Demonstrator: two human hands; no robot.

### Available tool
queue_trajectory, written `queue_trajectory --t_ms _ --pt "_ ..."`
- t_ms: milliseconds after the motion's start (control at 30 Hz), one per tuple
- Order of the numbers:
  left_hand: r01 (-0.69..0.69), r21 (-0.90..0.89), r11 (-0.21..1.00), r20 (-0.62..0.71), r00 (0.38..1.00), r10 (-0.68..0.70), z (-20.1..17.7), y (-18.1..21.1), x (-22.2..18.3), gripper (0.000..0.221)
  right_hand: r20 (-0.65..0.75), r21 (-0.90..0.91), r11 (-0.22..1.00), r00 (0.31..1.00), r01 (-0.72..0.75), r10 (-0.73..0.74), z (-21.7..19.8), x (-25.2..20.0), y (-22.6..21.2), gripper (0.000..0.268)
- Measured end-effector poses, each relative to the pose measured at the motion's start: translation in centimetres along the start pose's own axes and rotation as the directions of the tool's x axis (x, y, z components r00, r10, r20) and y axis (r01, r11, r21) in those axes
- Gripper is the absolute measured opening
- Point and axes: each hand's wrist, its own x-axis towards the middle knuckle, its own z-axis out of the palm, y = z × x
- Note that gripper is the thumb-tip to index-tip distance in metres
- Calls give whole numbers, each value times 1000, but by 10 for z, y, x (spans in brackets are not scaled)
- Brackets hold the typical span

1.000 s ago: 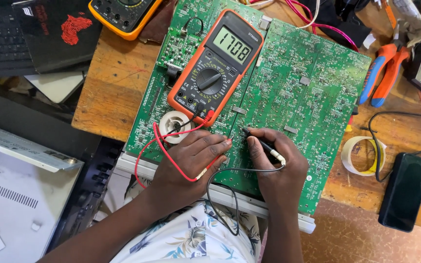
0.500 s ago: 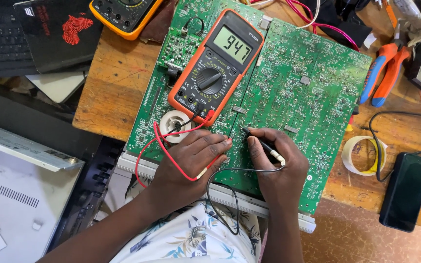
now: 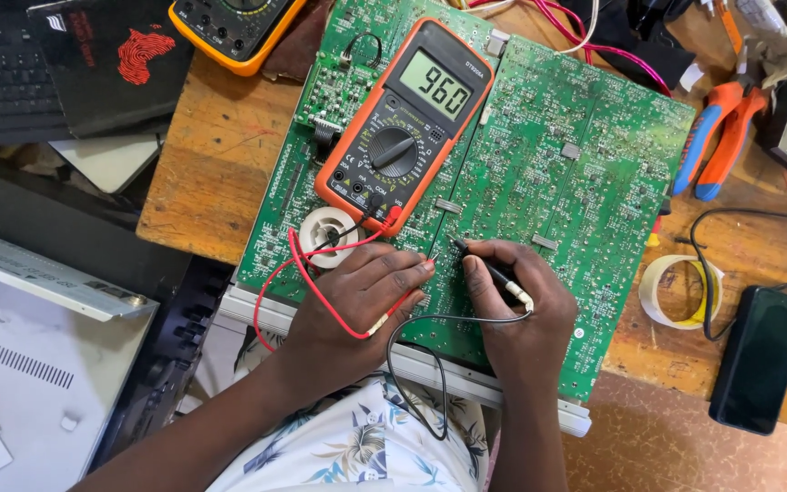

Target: Testing various points on a large circuit board using a digital multimeter and a remote control.

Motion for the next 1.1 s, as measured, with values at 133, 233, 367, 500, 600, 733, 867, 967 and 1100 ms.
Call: queue_trajectory --t_ms 133,233,367,500,600,733,867,967,1100 --pt "-4 -4 1000 -5 1000 4 0 0 0 26 1 6 1000 1000 4 -4 0 0 0 12" --pt "0 -6 1000 -5 1000 0 0 0 0 26 0 6 1000 1000 14 -14 0 0 1 12" --pt "-3 3 1000 -3 1000 3 0 0 -1 26 5 -1 1000 1000 4 -4 0 0 1 12" --pt "3 -1 1000 -1 1000 -3 0 0 0 26 2 0 1000 1000 13 -13 0 1 1 13" --pt "3 3 1000 -5 1000 -3 0 1 1 23 2 1 1000 1000 -2 2 0 1 2 13" --pt "4 16 1000 -1 1000 -4 0 1 0 25 2 0 1000 1000 19 -19 0 0 3 12" --pt "13 23 1000 8 1000 -13 1 0 0 25 -6 -4 999 999 36 -36 1 1 3 11" --pt "17 32 999 26 1000 -17 1 -1 -2 25 -15 3 999 999 34 -34 1 1 3 11" --pt "-9 29 1000 23 1000 8 0 -1 0 25 -24 1 999 999 45 -44 1 1 4 11"
